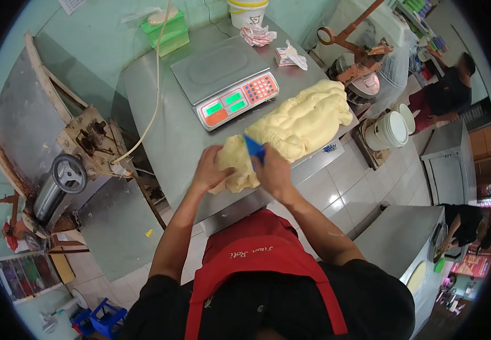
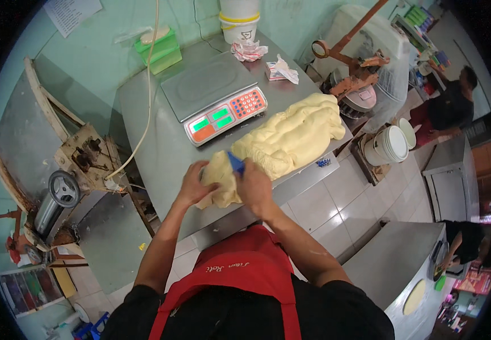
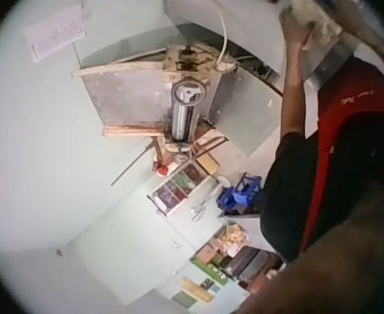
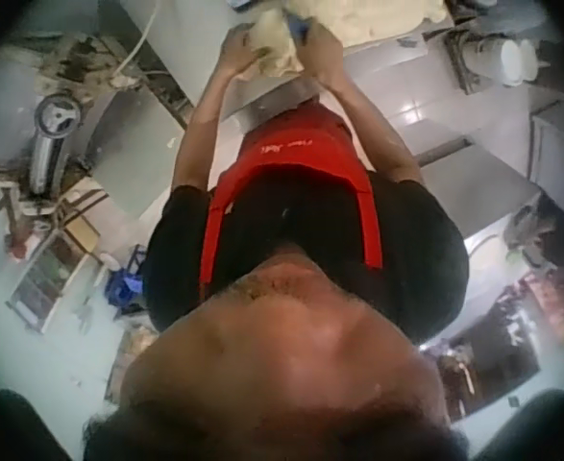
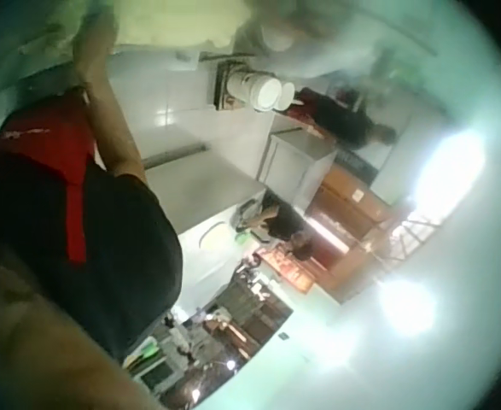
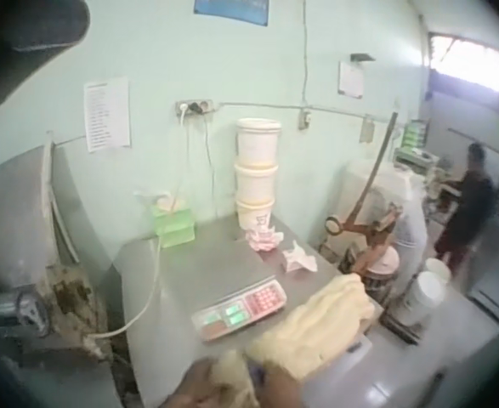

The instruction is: The person cuts portions of dough from a large mass using a blue scraper, weighs each portion on a digital scale, and then feeds the dough into a mechanical roller machine. The person repeats this cycle of cutting, weighing, and rolling throughout the video.

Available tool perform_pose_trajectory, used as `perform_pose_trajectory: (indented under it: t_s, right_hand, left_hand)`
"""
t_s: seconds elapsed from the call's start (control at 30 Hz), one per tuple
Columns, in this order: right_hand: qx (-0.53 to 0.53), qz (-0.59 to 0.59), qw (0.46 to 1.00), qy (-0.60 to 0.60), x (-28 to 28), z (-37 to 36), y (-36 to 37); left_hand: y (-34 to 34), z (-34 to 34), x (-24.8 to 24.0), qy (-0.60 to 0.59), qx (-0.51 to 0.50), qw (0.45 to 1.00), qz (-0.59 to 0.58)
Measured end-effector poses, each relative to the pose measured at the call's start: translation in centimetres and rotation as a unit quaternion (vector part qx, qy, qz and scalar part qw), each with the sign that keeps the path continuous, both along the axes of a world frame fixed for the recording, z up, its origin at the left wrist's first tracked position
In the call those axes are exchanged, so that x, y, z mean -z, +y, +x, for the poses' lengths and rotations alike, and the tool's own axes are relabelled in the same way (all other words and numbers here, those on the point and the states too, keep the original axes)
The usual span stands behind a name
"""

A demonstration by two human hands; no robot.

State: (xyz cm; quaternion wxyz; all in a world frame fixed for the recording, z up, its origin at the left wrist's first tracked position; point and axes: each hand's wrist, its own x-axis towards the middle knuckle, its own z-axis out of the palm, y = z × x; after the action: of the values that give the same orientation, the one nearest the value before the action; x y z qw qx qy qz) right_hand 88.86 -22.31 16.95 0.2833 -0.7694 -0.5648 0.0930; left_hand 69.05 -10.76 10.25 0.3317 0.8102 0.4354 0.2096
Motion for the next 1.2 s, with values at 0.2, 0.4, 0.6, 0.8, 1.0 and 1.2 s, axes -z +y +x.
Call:
perform_pose_trajectory:
  t_s: [0.2,0.4,0.6,0.8,1.0,1.2]
  right_hand:
    - [-0.048,-0.026,0.998,0.031,-1.8,3.2,5.5]
    - [-0.221,-0.166,0.960,-0.033,6.7,-0.5,11.9]
    - [-0.226,-0.105,0.968,0.034,7.4,-2.0,12.9]
    - [-0.066,-0.161,0.985,0.019,1.7,3.2,4.1]
    - [-0.025,-0.203,0.978,0.049,8.1,-1.7,-0.7]
    - [-0.073,-0.193,0.968,0.145,11.1,-11.7,4.0]
  left_hand:
    - [0.5,7.3,0.7,0.130,0.005,0.991,0.012]
    - [-8.2,1.4,-0.5,0.105,-0.007,0.994,-0.006]
    - [-9.0,-3.5,-3.2,0.051,-0.184,0.971,-0.142]
    - [-6.4,2.0,-5.9,0.182,-0.020,0.967,0.176]
    - [-7.0,-2.2,-1.1,0.142,0.095,0.985,0.015]
    - [-8.3,-11.4,-3.8,0.148,-0.144,0.973,0.105]
